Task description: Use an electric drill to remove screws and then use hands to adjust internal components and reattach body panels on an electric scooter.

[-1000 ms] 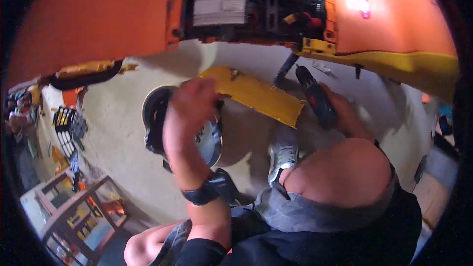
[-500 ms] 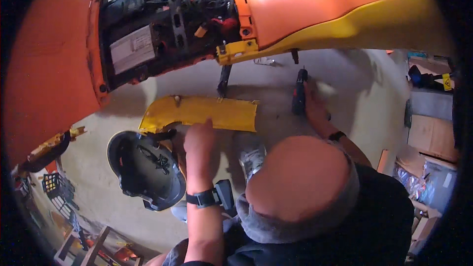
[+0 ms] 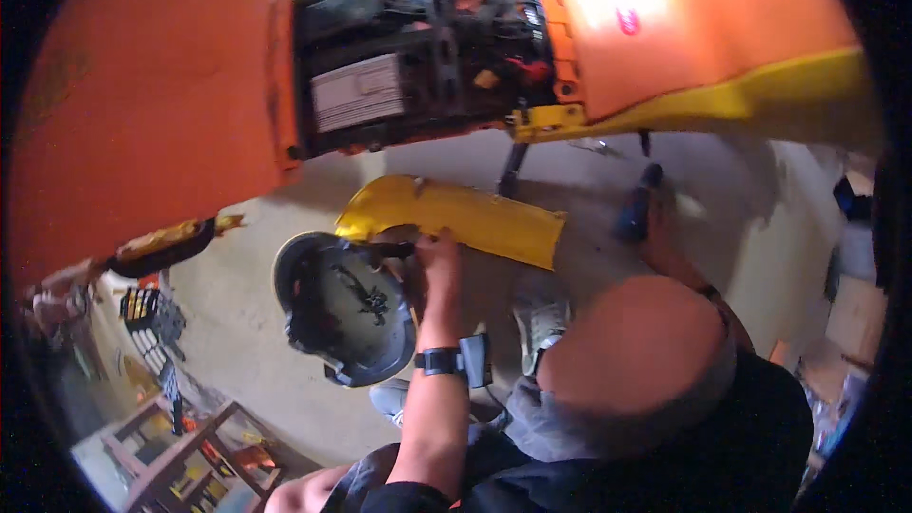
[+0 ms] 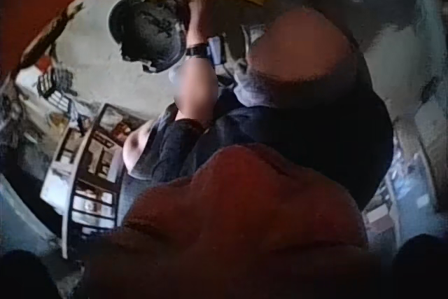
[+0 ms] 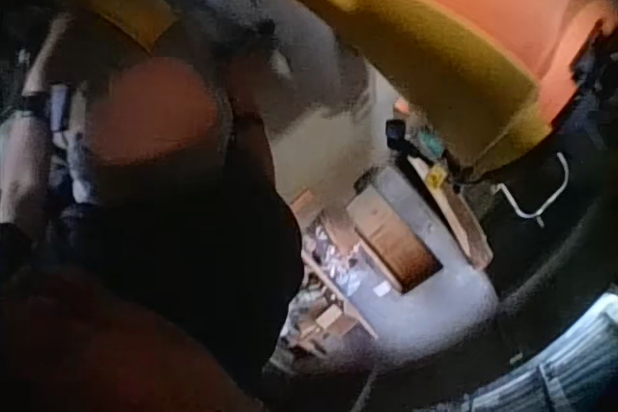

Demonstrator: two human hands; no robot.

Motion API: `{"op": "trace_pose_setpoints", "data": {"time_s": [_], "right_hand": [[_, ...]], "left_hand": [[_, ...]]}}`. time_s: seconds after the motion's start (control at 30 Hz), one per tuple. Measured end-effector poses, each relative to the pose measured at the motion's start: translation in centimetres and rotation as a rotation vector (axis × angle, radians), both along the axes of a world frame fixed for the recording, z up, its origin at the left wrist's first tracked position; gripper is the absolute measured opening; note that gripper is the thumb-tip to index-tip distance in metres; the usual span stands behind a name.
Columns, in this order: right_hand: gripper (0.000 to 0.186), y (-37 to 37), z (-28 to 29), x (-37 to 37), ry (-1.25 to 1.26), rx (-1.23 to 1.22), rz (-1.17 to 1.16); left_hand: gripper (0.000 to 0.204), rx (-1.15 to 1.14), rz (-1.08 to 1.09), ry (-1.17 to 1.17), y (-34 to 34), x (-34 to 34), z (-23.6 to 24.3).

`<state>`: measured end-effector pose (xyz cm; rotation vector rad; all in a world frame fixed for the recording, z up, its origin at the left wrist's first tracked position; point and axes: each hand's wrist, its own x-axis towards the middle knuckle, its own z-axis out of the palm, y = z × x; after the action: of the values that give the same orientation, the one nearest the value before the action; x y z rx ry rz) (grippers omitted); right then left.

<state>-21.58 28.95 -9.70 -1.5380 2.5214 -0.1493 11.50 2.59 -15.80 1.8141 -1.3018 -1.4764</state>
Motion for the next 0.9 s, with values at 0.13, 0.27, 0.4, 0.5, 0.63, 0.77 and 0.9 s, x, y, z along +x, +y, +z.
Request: {"op": "trace_pose_setpoints", "data": {"time_s": [0.13,0.27,0.4,0.5,0.63,0.77,0.9], "right_hand": [[0.101,-3.2,8.9,2.6,-0.123,0.068,-0.113],[0.094,-8.7,11.4,7.2,-0.370,-0.059,-0.003],[0.088,-11.1,9.6,9.2,-0.566,-0.089,0.053],[0.083,-11.4,10.7,9.8,-0.619,-0.096,0.035],[0.077,-12.3,10.1,10.2,-0.718,-0.112,0.020],[0.070,-12.7,10.3,10.1,-0.797,-0.140,-0.019],[0.064,-13.5,8.1,10.7,-0.952,-0.178,-0.045]], "left_hand": [[0.030,-0.089,-0.125,-0.012,0.7,-5.5,5.7],[0.032,-0.329,-0.192,-0.220,-0.1,-6.6,7.9],[0.031,-0.149,-0.046,-0.157,-1.2,-6.1,13.8],[0.031,-0.178,-0.034,-0.083,-0.5,-6.3,14.6],[0.025,-0.307,-0.112,-0.100,-0.6,-5.3,15.6],[0.017,-0.358,0.001,0.018,-1.5,-5.5,18.1],[0.018,-0.461,0.194,0.122,-3.0,-2.9,20.5]]}}
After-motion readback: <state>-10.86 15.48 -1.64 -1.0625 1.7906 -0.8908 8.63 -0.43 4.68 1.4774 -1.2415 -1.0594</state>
